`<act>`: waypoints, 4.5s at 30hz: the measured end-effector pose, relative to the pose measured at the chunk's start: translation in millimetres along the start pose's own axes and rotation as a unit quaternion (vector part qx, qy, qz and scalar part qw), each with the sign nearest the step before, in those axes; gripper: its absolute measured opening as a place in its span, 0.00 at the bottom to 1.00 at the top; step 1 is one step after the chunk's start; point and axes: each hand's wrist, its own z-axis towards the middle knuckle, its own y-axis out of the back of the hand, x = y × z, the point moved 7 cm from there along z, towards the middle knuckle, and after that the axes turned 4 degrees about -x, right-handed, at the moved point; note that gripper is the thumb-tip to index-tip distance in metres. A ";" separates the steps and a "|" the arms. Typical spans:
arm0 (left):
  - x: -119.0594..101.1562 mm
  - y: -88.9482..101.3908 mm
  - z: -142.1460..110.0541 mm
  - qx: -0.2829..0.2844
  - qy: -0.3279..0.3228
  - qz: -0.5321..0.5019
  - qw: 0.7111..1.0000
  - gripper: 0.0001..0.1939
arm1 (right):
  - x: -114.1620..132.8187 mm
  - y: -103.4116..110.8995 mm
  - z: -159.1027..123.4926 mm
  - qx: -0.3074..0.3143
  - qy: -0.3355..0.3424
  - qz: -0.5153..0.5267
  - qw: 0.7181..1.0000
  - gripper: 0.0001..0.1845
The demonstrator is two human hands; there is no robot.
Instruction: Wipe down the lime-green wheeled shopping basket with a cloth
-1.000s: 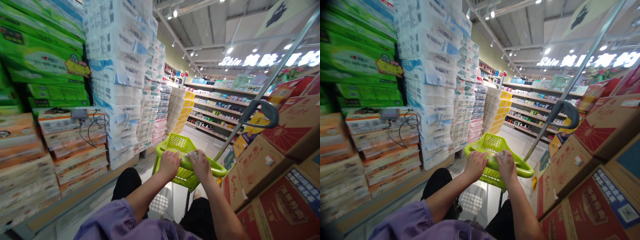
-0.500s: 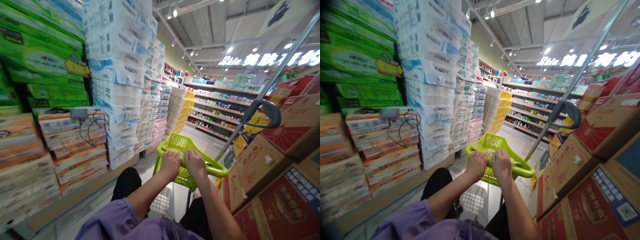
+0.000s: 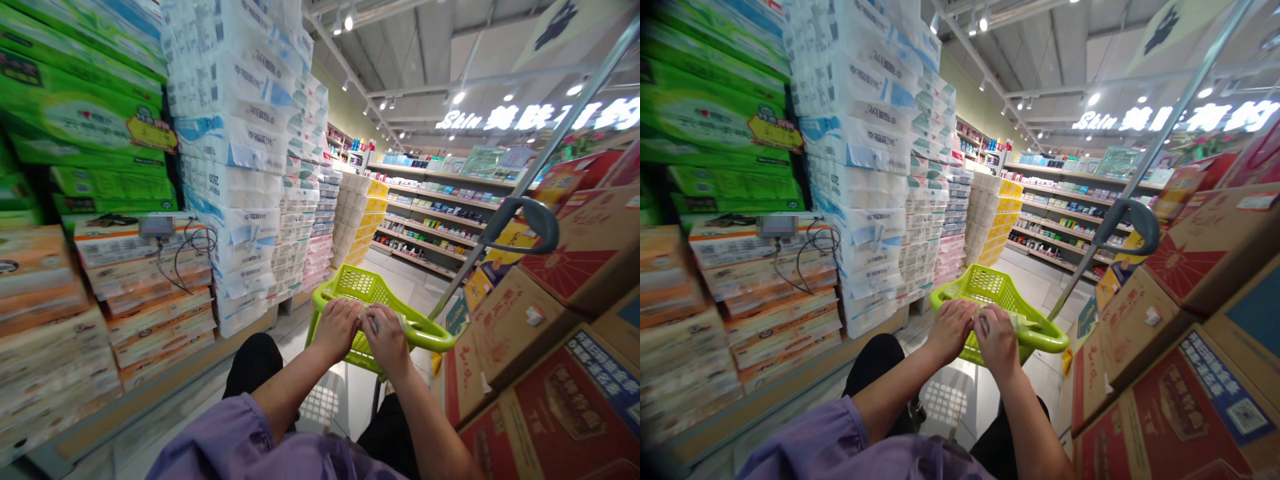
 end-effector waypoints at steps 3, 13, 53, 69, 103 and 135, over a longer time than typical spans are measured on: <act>0.2 -0.9 -0.6 0.004 0.000 -0.001 1.000 0.19 | -24.7 11.8 -4.5 -0.066 -0.059 -0.075 0.993 0.13; -2.0 -3.7 2.1 0.047 -0.011 -0.009 0.999 0.20 | -3.0 0.1 -22.8 -0.039 0.056 -0.110 0.992 0.17; 13.3 -7.7 14.1 0.052 -0.025 0.006 0.998 0.21 | -51.7 27.3 -25.5 -0.100 -0.031 -0.167 0.980 0.12; 28.6 -0.5 10.6 0.054 -0.015 -0.013 0.998 0.20 | 5.5 -23.0 -21.1 -0.029 0.105 -0.123 0.986 0.20; 43.6 -1.8 15.4 0.074 0.028 0.006 0.997 0.20 | 4.0 -44.1 -7.5 0.017 0.101 -0.131 0.986 0.22; 25.5 0.2 11.6 0.036 0.027 -0.006 0.999 0.18 | -13.9 -24.3 -11.8 -0.022 0.009 -0.143 0.989 0.17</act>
